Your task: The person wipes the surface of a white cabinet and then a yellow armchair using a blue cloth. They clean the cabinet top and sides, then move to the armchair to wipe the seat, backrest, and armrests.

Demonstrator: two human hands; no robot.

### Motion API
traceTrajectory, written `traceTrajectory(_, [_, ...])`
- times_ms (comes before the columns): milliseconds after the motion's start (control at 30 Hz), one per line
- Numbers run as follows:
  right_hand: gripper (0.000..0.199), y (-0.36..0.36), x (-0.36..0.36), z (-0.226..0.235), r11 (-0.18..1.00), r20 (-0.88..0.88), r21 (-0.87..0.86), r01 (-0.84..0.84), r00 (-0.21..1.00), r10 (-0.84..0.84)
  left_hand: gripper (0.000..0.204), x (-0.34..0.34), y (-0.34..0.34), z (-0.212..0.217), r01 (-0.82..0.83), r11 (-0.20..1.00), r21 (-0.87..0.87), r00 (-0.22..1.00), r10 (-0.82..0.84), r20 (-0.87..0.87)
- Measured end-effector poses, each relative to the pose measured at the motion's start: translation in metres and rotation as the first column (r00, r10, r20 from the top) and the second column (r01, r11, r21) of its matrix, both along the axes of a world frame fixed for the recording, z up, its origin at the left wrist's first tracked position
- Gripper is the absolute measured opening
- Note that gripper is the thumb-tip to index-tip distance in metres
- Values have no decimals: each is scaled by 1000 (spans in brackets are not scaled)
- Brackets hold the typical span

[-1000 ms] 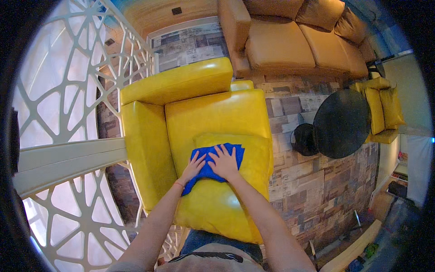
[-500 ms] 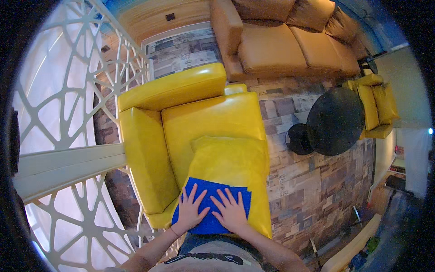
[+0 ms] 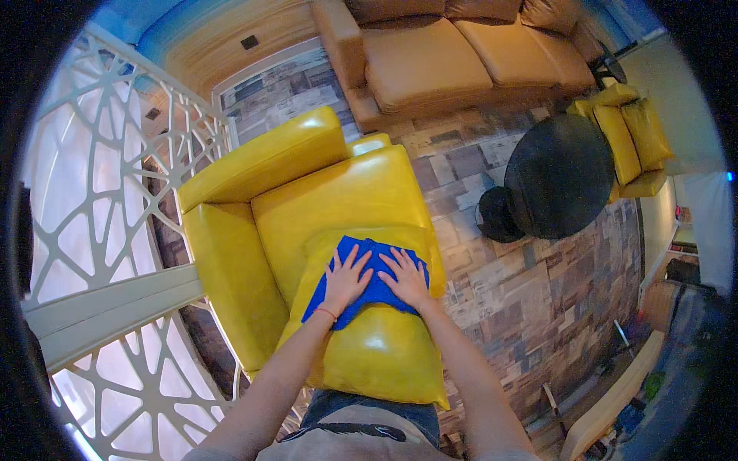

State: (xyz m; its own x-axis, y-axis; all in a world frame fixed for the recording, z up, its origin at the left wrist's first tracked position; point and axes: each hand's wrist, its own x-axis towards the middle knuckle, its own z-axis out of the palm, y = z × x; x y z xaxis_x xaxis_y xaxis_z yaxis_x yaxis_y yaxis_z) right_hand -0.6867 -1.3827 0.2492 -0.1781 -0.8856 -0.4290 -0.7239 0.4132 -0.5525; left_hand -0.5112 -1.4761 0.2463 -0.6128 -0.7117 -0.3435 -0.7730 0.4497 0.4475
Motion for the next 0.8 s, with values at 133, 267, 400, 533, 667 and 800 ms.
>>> traceTrajectory(133, [72,24,-11,21,991,66,-14,-136,988,137,55,0,17,20,13,999,-39,999,-14,-32])
traceTrajectory(267, [91,85,7,98,966,226,5,-260,941,252,61,35,77,84,59,998,20,997,-57,-56])
traceTrajectory(400, [69,130,19,137,979,315,60,-197,934,169,72,46,140,136,184,982,49,983,-184,10])
traceTrajectory(533, [44,114,15,95,997,302,42,-64,952,48,75,20,127,113,207,978,-15,978,-207,17])
traceTrajectory(667, [44,53,-17,15,995,263,-98,24,965,2,67,-22,67,49,99,990,-96,995,-96,31])
traceTrajectory(800, [46,27,-38,-30,989,199,-121,87,978,-61,50,-38,5,8,17,996,-87,1000,-17,10])
